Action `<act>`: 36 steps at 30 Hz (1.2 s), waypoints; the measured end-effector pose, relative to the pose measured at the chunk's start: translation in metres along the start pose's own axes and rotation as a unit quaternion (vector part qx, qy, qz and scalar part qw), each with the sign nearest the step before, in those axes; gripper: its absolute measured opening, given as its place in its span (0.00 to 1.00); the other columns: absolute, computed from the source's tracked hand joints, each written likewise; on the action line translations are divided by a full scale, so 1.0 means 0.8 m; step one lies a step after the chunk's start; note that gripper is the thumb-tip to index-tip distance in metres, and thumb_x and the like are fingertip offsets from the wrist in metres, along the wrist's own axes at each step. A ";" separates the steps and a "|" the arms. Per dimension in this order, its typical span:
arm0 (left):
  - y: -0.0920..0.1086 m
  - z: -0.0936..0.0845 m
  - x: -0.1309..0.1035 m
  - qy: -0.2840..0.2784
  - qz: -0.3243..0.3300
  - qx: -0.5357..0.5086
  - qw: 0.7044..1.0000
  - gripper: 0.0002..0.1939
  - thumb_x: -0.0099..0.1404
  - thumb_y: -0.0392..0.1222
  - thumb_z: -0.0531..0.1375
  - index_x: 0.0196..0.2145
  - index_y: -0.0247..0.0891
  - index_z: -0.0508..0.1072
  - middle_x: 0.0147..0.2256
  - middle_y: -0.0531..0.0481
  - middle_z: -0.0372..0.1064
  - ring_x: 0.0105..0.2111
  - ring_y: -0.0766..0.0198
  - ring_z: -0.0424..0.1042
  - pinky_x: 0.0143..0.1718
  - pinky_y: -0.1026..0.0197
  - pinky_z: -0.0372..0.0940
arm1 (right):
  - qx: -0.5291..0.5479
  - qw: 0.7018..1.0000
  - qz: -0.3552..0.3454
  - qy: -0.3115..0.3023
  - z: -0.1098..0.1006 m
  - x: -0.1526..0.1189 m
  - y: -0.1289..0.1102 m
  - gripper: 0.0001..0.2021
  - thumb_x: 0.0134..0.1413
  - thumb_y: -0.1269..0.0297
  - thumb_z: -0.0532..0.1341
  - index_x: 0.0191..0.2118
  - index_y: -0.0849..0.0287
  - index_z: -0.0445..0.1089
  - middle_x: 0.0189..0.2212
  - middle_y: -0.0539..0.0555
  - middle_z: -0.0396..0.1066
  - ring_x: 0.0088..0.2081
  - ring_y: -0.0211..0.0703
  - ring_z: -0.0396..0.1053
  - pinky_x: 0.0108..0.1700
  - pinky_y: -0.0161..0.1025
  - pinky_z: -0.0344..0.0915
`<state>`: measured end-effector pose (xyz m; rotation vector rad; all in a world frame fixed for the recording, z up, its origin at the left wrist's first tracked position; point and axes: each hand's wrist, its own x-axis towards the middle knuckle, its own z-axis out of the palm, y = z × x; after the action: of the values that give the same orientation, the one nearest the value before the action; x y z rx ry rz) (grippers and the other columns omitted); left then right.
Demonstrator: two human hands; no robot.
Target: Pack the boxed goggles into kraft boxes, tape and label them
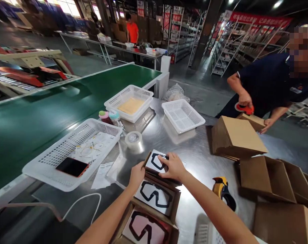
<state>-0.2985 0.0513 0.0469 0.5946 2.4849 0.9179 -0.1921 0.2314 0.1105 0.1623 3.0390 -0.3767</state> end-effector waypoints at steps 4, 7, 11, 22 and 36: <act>0.002 0.002 -0.004 -0.004 0.019 -0.020 1.000 0.23 0.59 0.23 0.49 0.43 0.37 0.77 0.37 0.44 0.79 0.39 0.57 0.76 0.39 0.63 0.63 | 0.019 1.000 0.011 0.001 -0.005 -0.012 -0.001 0.44 0.36 0.47 0.71 0.63 0.51 0.64 0.43 0.60 0.62 0.45 0.56 0.60 0.49 0.52 0.61; 0.005 0.002 -0.010 -0.006 0.025 -0.034 0.999 0.23 0.61 0.25 0.49 0.45 0.36 0.77 0.38 0.43 0.79 0.40 0.55 0.76 0.40 0.62 0.64 | 0.049 0.997 0.001 0.057 0.002 -0.024 0.003 0.44 0.35 0.48 0.72 0.62 0.48 0.64 0.44 0.58 0.61 0.46 0.55 0.59 0.50 0.52 0.60; 0.008 -0.001 -0.019 0.016 0.016 -0.039 0.999 0.26 0.60 0.23 0.47 0.49 0.35 0.75 0.38 0.41 0.79 0.42 0.54 0.77 0.40 0.61 0.64 | 0.071 0.993 0.009 0.094 0.012 -0.028 0.003 0.45 0.32 0.49 0.73 0.62 0.46 0.64 0.46 0.58 0.60 0.47 0.56 0.58 0.51 0.54 0.60; -0.008 -0.012 0.014 0.007 0.064 -0.027 0.998 0.12 0.60 0.31 0.56 0.35 0.40 0.79 0.28 0.51 0.75 0.30 0.62 0.74 0.33 0.65 0.62 | 0.078 0.992 0.012 0.095 0.016 -0.035 0.008 0.46 0.31 0.46 0.73 0.62 0.43 0.63 0.46 0.57 0.59 0.47 0.56 0.58 0.50 0.53 0.59; -0.022 -0.004 0.006 0.010 0.114 0.012 0.993 0.15 0.64 0.37 0.53 0.37 0.39 0.80 0.27 0.50 0.72 0.29 0.61 0.72 0.36 0.62 0.65 | -0.024 0.999 -0.023 0.029 0.013 -0.024 -0.008 0.37 0.46 0.36 0.64 0.60 0.49 0.66 0.59 0.64 0.61 0.57 0.65 0.57 0.58 0.62 0.54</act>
<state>-0.3084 0.0403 0.0357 0.8966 2.4855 0.9817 -0.1729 0.2210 0.1037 0.1031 3.1094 -0.3077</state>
